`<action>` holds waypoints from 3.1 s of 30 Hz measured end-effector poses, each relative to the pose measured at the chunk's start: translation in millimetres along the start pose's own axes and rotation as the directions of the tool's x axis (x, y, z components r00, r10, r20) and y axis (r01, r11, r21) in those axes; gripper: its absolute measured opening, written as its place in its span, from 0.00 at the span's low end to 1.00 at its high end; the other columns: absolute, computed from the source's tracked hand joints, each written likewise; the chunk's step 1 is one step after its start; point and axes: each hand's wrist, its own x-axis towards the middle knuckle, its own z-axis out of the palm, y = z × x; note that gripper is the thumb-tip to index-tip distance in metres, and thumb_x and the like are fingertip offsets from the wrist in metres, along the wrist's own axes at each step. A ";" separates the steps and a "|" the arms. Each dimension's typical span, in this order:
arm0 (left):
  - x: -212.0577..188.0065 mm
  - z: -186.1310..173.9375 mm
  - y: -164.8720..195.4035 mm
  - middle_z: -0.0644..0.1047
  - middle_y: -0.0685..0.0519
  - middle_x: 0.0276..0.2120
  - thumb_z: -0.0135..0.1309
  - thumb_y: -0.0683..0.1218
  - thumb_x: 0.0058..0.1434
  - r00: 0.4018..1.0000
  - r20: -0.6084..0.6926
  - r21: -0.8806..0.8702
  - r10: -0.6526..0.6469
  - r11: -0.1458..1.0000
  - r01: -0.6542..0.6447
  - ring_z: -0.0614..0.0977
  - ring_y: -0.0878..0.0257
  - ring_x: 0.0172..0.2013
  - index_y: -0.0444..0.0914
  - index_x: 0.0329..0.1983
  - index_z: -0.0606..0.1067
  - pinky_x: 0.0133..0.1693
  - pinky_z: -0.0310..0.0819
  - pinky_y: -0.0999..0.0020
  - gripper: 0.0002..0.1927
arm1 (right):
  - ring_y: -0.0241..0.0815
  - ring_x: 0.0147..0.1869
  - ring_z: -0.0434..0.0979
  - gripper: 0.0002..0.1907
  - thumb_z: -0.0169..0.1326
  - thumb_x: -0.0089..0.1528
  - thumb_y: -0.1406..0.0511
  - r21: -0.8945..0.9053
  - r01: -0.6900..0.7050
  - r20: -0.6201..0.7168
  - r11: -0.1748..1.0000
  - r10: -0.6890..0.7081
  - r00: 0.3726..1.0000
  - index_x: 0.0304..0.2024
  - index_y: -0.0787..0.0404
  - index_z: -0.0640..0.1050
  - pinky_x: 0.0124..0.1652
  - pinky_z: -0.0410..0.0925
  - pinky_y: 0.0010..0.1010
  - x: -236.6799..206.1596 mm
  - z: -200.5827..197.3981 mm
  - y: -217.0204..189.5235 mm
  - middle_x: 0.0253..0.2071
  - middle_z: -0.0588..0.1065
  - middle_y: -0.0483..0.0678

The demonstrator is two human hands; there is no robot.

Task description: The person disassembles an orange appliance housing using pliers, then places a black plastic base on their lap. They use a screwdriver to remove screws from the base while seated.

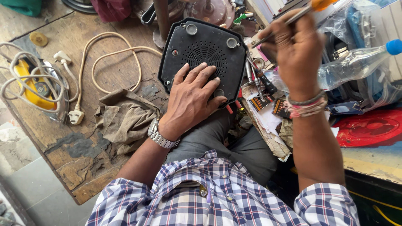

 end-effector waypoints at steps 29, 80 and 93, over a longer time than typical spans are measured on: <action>2.3 0.7 2.0 0.74 0.45 0.61 0.59 0.60 0.61 1.000 0.003 0.000 0.002 1.000 -0.002 0.70 0.50 0.66 0.39 0.52 0.79 0.68 0.53 0.48 0.25 | 0.39 0.45 0.86 0.08 0.51 0.78 0.66 -0.079 -0.020 0.026 0.997 0.022 0.999 0.48 0.67 0.72 0.43 0.80 0.27 -6.1 19.9 24.1 0.40 0.81 0.48; -85.2 145.6 58.4 0.72 0.50 0.65 0.65 0.50 0.71 0.879 -0.390 0.186 0.272 0.959 -0.214 0.65 0.54 0.68 0.47 0.60 0.76 0.67 0.53 0.52 0.17 | 0.36 0.37 0.81 0.18 0.53 0.69 0.70 -0.072 -0.654 -0.202 0.753 0.631 0.749 0.62 0.62 0.72 0.38 0.71 0.28 -329.6 34.4 106.5 0.36 0.81 0.48; -28.2 103.4 -3.8 0.70 0.55 0.70 0.62 0.66 0.69 0.962 -0.252 0.378 0.100 0.926 0.003 0.62 0.55 0.72 0.53 0.69 0.71 0.73 0.25 0.38 0.30 | 0.28 0.30 0.70 0.18 0.57 0.70 0.63 0.242 -0.645 -0.174 0.725 0.686 0.706 0.59 0.67 0.75 0.30 0.64 0.20 -339.8 28.6 115.3 0.29 0.74 0.41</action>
